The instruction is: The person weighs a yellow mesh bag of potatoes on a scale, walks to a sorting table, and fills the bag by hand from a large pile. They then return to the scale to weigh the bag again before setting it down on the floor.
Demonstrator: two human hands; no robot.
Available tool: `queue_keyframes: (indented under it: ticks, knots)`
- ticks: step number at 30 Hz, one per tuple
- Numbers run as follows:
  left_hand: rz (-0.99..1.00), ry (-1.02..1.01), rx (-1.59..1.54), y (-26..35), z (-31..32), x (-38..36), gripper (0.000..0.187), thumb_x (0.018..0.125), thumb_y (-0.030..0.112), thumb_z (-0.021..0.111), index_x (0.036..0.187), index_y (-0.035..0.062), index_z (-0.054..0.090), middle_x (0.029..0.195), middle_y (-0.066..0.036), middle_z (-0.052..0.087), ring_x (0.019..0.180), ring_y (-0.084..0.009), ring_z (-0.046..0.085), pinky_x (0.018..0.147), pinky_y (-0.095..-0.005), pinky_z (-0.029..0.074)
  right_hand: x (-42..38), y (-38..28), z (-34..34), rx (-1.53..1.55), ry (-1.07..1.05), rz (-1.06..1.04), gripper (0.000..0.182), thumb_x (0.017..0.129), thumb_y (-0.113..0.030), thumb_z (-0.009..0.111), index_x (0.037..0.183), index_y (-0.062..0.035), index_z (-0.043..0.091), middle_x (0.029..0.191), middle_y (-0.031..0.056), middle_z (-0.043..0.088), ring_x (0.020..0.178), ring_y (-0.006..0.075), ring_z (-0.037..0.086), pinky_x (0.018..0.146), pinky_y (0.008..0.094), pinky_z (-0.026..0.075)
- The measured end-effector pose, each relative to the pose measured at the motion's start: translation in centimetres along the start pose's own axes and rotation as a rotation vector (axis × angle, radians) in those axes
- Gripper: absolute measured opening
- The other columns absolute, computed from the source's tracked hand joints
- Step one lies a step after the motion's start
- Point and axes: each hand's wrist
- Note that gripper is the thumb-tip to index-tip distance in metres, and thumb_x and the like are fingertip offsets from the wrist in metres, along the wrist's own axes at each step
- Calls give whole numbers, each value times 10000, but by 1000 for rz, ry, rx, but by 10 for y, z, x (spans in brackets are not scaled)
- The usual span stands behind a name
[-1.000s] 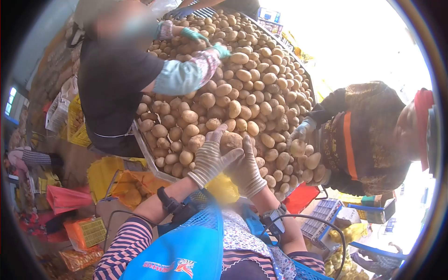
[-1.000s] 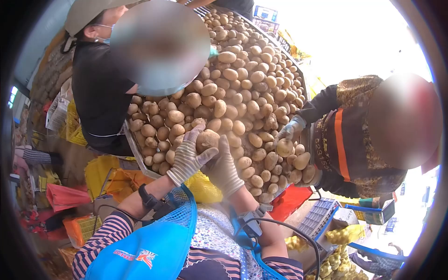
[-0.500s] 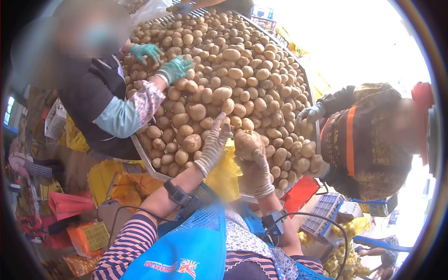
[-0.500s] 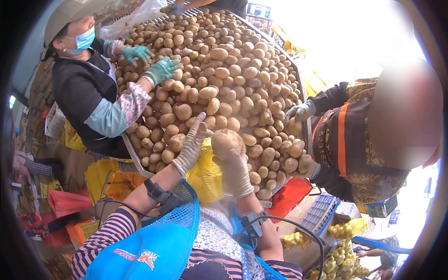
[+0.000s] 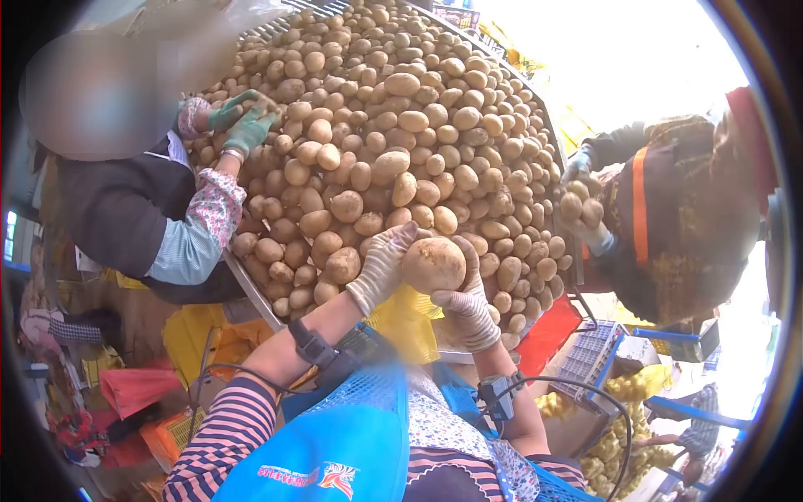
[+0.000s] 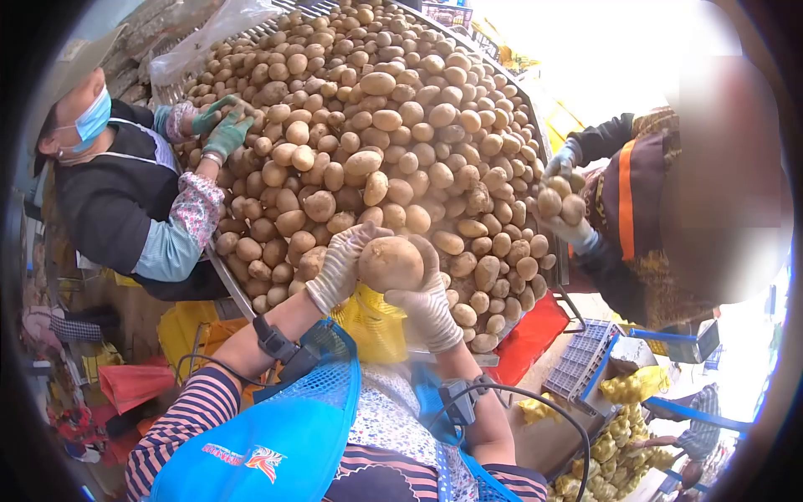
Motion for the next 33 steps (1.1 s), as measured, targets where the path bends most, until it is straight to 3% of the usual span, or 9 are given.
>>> queue_keyframes:
  ticks: [4, 7, 11, 14, 17, 23, 29, 32, 33]
  knots:
    - [-312, -150, -162, 20, 3, -3, 483, 904, 431, 557, 1146, 15, 593, 1089, -83, 627, 1020, -168, 586, 926, -301, 463, 7, 1, -4, -8, 60, 17, 883, 590, 41, 733, 1363, -159, 356, 1288, 84, 448, 1181, 213, 465, 956, 324, 435]
    - [25, -289, 220, 16, -5, -4, 517, 874, 371, 607, 1245, 20, 527, 1147, -92, 598, 1087, -169, 550, 976, -296, 419, 7, 7, -1, 27, 85, -23, 889, 587, 46, 734, 1364, -160, 355, 1290, 84, 442, 1191, 216, 458, 962, 332, 437]
    - [-184, -311, 179, 36, 0, -6, 557, 827, 234, 676, 1291, 10, 466, 1161, -72, 559, 1072, -141, 538, 916, -273, 451, 17, 10, 0, 113, 121, 3, 873, 595, 45, 732, 1360, -143, 354, 1291, 85, 441, 1190, 221, 461, 969, 340, 436]
    - [-208, -334, -9, 32, -8, -6, 551, 847, 129, 629, 1338, 11, 407, 1205, -76, 546, 1085, -176, 546, 970, -288, 417, 24, 8, -6, 8, 92, -35, 786, 662, -52, 720, 1354, -127, 353, 1292, 92, 442, 1179, 227, 471, 967, 345, 439]
    - [-172, -133, -1, 26, -24, -12, 518, 843, 49, 602, 1322, 3, 412, 1155, -77, 557, 1051, -166, 563, 921, -293, 466, 26, -7, -11, 177, 135, -91, 676, 758, -336, 650, 1332, -102, 380, 1240, 113, 484, 1144, 251, 497, 974, 384, 434]
    - [-447, 74, 79, 1, -60, -34, 230, 818, 17, 622, 1044, -17, 601, 911, -107, 660, 800, -190, 652, 729, -322, 565, 5, 5, 18, 751, -114, 124, 755, 783, -626, 502, 1266, -48, 439, 1112, 129, 537, 1028, 311, 531, 965, 596, 366]
    - [-488, 280, -127, 0, -59, -52, 171, 884, 148, 574, 966, 5, 619, 871, -122, 672, 735, -238, 660, 703, -356, 566, -2, 42, 15, 805, -262, 251, 712, 769, -713, 492, 1095, -83, 547, 1006, 88, 583, 857, 228, 540, 922, 496, 404]
    - [-414, 305, -230, 9, -47, -58, 168, 891, 166, 581, 990, 34, 615, 881, -92, 663, 758, -223, 654, 706, -355, 565, -2, 51, 0, 689, -228, 203, 661, 850, -572, 486, 1266, -59, 465, 1043, 99, 561, 962, 235, 550, 902, 438, 446]
    - [-272, 303, -193, 16, -42, -61, 165, 893, 163, 588, 1008, 46, 613, 902, -78, 653, 800, -209, 645, 737, -352, 559, -1, 62, -11, 324, -171, 220, 646, 856, -545, 502, 1276, -55, 467, 1081, 105, 565, 981, 239, 556, 887, 394, 459]
Point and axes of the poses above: each hand's wrist, its own x-axis towards the middle knuckle, its own z-axis out of the palm, y = z × x
